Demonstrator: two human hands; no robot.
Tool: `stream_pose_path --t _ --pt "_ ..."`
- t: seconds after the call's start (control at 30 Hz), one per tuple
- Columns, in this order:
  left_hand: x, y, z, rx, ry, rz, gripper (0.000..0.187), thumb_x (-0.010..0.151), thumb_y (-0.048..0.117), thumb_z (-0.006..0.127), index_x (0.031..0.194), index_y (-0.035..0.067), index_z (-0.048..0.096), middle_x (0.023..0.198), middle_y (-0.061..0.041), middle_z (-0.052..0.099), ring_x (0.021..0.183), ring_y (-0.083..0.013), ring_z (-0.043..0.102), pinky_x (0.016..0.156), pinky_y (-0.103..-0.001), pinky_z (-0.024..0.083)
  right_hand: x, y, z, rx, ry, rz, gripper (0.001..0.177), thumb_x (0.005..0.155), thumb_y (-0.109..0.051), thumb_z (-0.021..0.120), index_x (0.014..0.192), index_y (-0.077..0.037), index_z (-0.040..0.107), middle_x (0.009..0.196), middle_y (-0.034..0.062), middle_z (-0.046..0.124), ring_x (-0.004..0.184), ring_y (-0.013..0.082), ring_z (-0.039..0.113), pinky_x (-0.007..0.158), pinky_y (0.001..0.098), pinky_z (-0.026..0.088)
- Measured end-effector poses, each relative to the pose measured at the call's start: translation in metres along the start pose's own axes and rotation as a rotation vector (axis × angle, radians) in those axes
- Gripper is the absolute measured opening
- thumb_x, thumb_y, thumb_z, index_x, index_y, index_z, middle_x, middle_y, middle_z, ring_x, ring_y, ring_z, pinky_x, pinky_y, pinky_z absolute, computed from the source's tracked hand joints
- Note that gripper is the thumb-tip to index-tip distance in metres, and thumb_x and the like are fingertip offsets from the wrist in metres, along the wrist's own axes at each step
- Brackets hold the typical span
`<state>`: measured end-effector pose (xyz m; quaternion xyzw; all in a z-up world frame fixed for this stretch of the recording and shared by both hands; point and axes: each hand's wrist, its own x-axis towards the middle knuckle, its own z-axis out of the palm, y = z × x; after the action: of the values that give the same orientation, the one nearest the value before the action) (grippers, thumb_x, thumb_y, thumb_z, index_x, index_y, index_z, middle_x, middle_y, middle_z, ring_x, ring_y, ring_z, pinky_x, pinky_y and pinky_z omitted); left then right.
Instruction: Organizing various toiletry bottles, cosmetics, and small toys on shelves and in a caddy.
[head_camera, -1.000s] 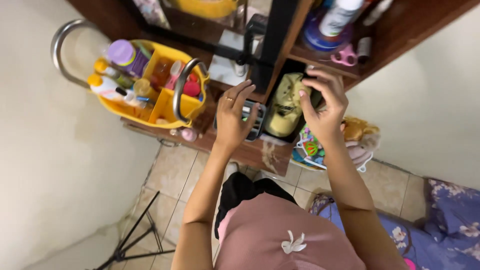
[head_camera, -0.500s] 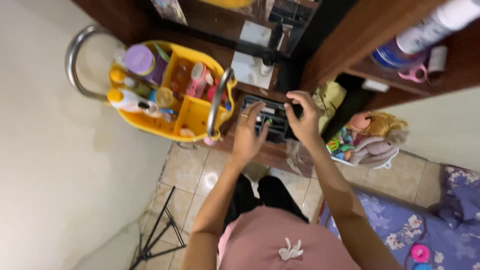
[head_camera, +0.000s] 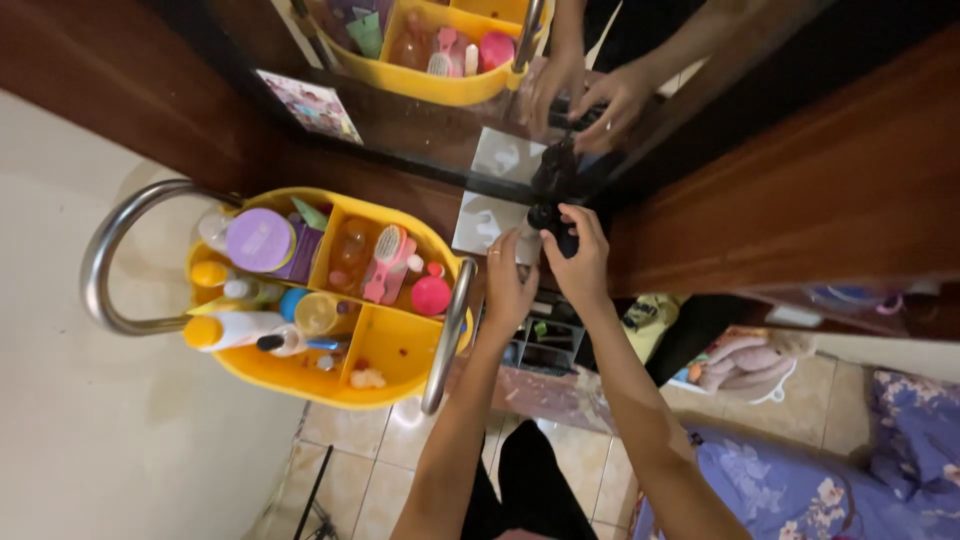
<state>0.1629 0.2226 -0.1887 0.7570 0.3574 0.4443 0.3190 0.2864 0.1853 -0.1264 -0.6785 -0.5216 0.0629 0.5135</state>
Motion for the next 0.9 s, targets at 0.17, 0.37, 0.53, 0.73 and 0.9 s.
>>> stream_pose_path --t 0.17,0.37,0.53,0.73,0.9 --pt "0.029 -0.023 0.032 -0.039 0.001 -0.112 0.067 0.075 -0.006 0.07 0.139 -0.003 0.049 0.131 -0.026 0.057 0.123 -0.0471 0.052 0.108 -0.05 0.041 0.023 0.011 0.013 0.0 -0.042 0.024 0.037 0.089 -0.006 0.078 0.122 -0.002 0.063 0.118 0.0137 0.065 0.096 0.0265 0.066 0.079 0.0353 0.053" --pt "0.028 -0.027 0.047 -0.075 0.037 -0.183 0.053 0.082 -0.007 0.067 0.133 0.003 0.058 0.125 -0.021 0.064 0.119 -0.042 0.061 0.102 -0.045 0.05 0.026 0.022 0.013 0.051 -0.09 0.004 0.023 0.089 0.001 0.074 0.11 -0.001 0.067 0.104 0.012 0.065 0.077 0.0222 0.062 0.07 0.0317 0.052" --pt "0.031 0.009 0.028 -0.017 0.047 -0.152 0.057 0.077 -0.003 0.073 0.131 0.004 0.058 0.124 -0.019 0.065 0.118 -0.0411 0.061 0.101 -0.046 0.049 0.031 -0.005 -0.011 0.107 -0.08 -0.082 0.021 0.089 0.005 0.073 0.109 0.0 0.066 0.101 0.0123 0.064 0.074 0.0204 0.061 0.068 0.0301 0.052" --pt "0.017 0.081 -0.01 0.056 0.155 -0.073 0.058 0.08 0.0 0.075 0.134 0.005 0.057 0.129 -0.019 0.064 0.119 -0.0418 0.059 0.103 -0.046 0.048 0.026 -0.065 -0.055 0.199 -0.091 -0.215 0.021 0.089 0.006 0.073 0.109 0.0 0.066 0.101 0.0116 0.064 0.074 0.0192 0.06 0.068 0.03 0.051" --pt "-0.009 0.154 -0.043 0.044 0.205 -0.031 0.058 0.082 0.004 0.076 0.136 0.004 0.056 0.125 -0.019 0.062 0.117 -0.041 0.06 0.1 -0.045 0.051 0.012 -0.114 -0.105 0.186 -0.081 -0.343 0.021 0.091 0.006 0.073 0.11 0.0 0.067 0.101 0.0118 0.067 0.075 0.0195 0.062 0.069 0.0306 0.052"
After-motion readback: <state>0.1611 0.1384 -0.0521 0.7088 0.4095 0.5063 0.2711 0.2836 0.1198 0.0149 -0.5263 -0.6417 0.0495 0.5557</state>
